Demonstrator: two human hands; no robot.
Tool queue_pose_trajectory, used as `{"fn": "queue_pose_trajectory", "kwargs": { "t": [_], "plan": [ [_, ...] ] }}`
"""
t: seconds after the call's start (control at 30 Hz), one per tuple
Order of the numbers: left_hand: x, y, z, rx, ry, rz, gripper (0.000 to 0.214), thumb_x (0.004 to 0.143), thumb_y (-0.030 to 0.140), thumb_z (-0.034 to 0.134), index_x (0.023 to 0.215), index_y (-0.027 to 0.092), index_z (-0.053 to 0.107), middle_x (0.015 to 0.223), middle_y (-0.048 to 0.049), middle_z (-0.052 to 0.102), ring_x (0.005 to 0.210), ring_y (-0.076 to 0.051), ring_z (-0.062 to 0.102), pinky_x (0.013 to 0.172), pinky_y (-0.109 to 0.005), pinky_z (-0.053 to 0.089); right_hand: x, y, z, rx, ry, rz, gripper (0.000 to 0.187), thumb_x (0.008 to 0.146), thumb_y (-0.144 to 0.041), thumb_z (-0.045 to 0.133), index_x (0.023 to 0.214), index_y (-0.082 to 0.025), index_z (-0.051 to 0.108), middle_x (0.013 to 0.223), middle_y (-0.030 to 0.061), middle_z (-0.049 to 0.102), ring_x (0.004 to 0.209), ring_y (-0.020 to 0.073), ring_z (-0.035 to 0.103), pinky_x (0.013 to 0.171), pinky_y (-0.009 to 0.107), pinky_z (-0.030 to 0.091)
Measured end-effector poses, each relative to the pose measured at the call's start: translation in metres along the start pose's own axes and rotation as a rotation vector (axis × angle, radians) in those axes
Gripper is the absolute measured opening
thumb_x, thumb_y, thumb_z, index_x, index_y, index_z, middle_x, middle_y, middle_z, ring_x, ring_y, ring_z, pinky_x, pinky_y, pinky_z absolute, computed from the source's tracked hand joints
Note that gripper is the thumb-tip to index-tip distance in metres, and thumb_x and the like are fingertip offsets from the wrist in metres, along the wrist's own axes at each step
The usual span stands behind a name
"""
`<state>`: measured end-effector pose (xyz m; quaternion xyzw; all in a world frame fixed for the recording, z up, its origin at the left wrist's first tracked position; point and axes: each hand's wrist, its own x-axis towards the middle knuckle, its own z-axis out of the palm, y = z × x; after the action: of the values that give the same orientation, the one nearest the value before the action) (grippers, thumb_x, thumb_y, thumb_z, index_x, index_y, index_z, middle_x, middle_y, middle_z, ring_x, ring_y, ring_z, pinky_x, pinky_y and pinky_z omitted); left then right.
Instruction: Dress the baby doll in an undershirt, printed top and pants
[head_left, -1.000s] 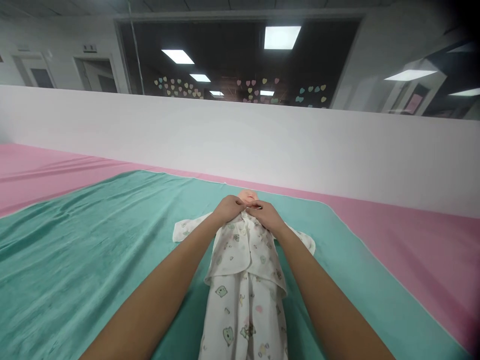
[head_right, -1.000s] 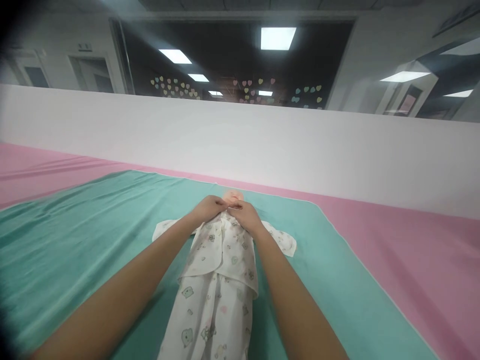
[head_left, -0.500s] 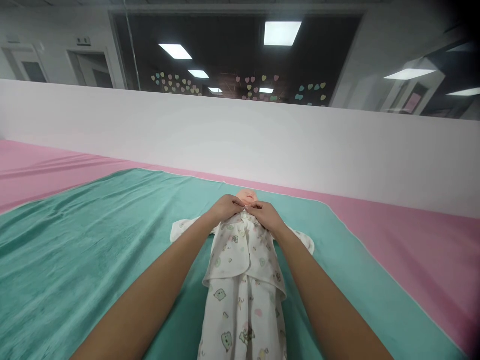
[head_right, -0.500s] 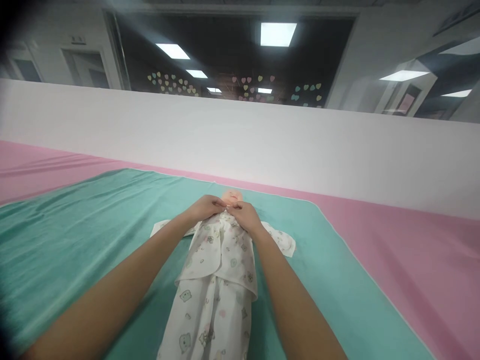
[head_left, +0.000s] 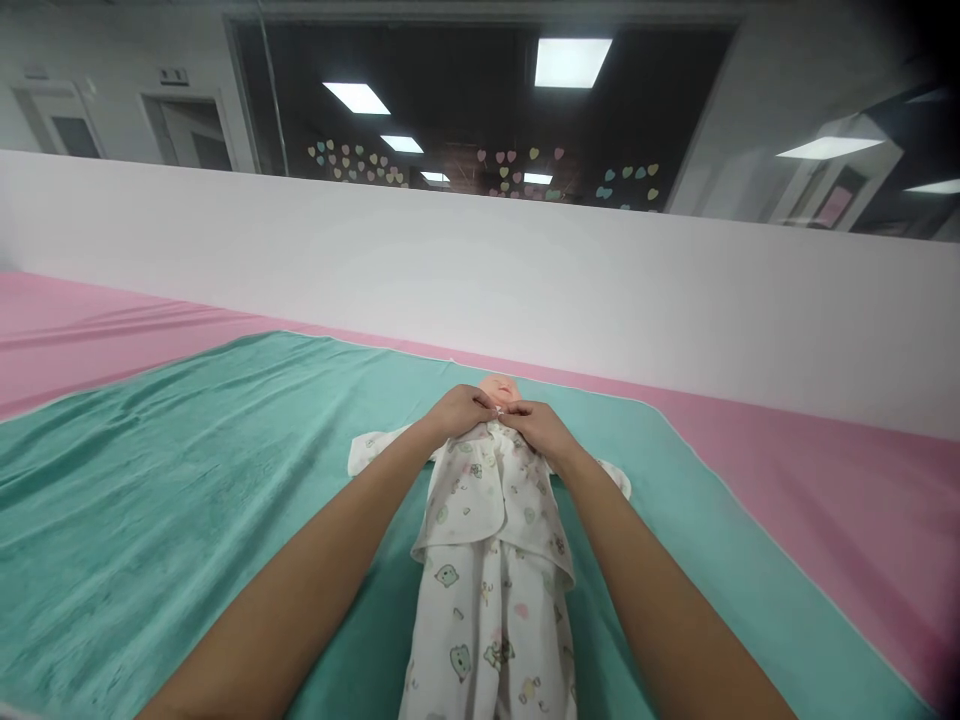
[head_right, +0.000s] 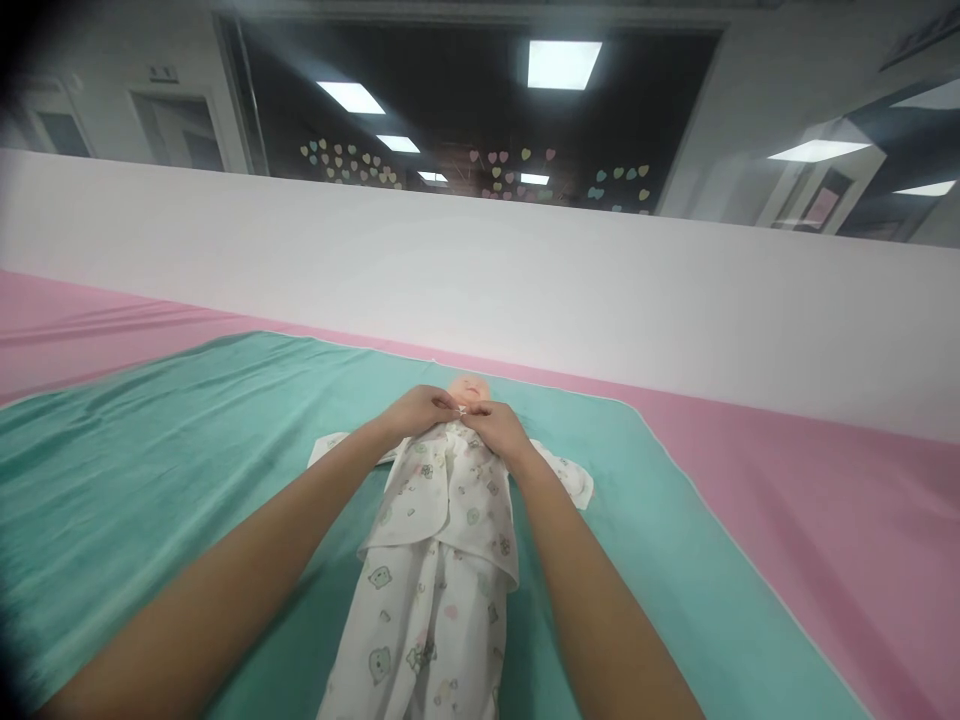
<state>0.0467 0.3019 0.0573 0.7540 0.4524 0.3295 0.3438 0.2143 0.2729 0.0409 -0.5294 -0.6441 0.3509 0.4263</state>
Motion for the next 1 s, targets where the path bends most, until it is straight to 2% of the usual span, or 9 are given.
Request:
{"fn": "queue_pose_trajectory", "kwargs": {
  "t": [0.2, 0.37, 0.57, 0.7, 0.87, 1.0],
  "plan": [
    [-0.002, 0.0, 0.001, -0.148, 0.037, -0.069, 0.02, 0.06, 0.034, 0.067, 0.07, 0.016, 0.066, 0.062, 0.0004, 0.059, 0.057, -0.011, 0.048, 0.052, -0.022, 0.035, 0.002, 0.009, 0.003, 0.073, 0.061, -0.02, 0.024, 0.063, -0.04, 0.062, 0.073, -0.018, 0.065, 0.071, -0.0009, 0.061, 0.067, 0.0131, 0.05, 0.06, 0.024, 0.036],
    [-0.006, 0.01, 0.004, -0.173, 0.103, -0.074, 0.016, 0.062, 0.031, 0.065, 0.065, 0.015, 0.065, 0.061, -0.0003, 0.059, 0.057, -0.011, 0.049, 0.053, -0.023, 0.036, 0.005, 0.018, 0.004, 0.181, 0.079, -0.028, 0.026, 0.064, -0.041, 0.064, 0.079, -0.02, 0.065, 0.079, 0.0008, 0.065, 0.073, 0.0156, 0.055, 0.064, 0.025, 0.04],
    [-0.005, 0.012, 0.005, -0.175, 0.147, -0.085, 0.008, 0.059, 0.023, 0.063, 0.061, 0.015, 0.063, 0.057, 0.0009, 0.055, 0.053, -0.009, 0.046, 0.049, -0.021, 0.034, 0.004, 0.02, 0.002, 0.275, 0.022, -0.014, 0.026, 0.062, -0.038, 0.067, 0.082, -0.02, 0.064, 0.081, 0.0013, 0.066, 0.074, 0.0161, 0.058, 0.066, 0.026, 0.044],
    [-0.006, 0.013, 0.007, -0.256, 0.141, -0.086, 0.004, 0.058, 0.018, 0.06, 0.061, 0.015, 0.06, 0.053, 0.0019, 0.051, 0.049, -0.009, 0.043, 0.045, -0.021, 0.032, 0.004, 0.02, 0.002, 0.314, -0.008, -0.004, 0.032, 0.061, -0.038, 0.07, 0.087, -0.02, 0.063, 0.084, 0.0024, 0.067, 0.076, 0.0171, 0.06, 0.068, 0.028, 0.046],
    [-0.008, 0.018, 0.008, -0.442, 0.096, -0.106, 0.01, 0.059, 0.013, 0.059, 0.068, 0.015, 0.056, 0.052, 0.0035, 0.047, 0.047, -0.008, 0.042, 0.044, -0.02, 0.032, 0.006, 0.021, 0.004, 0.273, 0.05, 0.0, 0.034, 0.059, -0.036, 0.071, 0.087, -0.019, 0.062, 0.085, 0.0032, 0.066, 0.074, 0.0169, 0.061, 0.066, 0.029, 0.047],
    [-0.008, 0.017, 0.007, -0.463, 0.083, -0.113, 0.019, 0.058, 0.013, 0.062, 0.076, 0.016, 0.056, 0.06, 0.0017, 0.053, 0.051, -0.009, 0.047, 0.048, -0.021, 0.036, 0.006, 0.021, 0.006, 0.277, 0.078, 0.005, 0.035, 0.057, -0.035, 0.071, 0.087, -0.019, 0.06, 0.083, 0.0031, 0.066, 0.072, 0.0162, 0.06, 0.064, 0.028, 0.047]
  ]
}}
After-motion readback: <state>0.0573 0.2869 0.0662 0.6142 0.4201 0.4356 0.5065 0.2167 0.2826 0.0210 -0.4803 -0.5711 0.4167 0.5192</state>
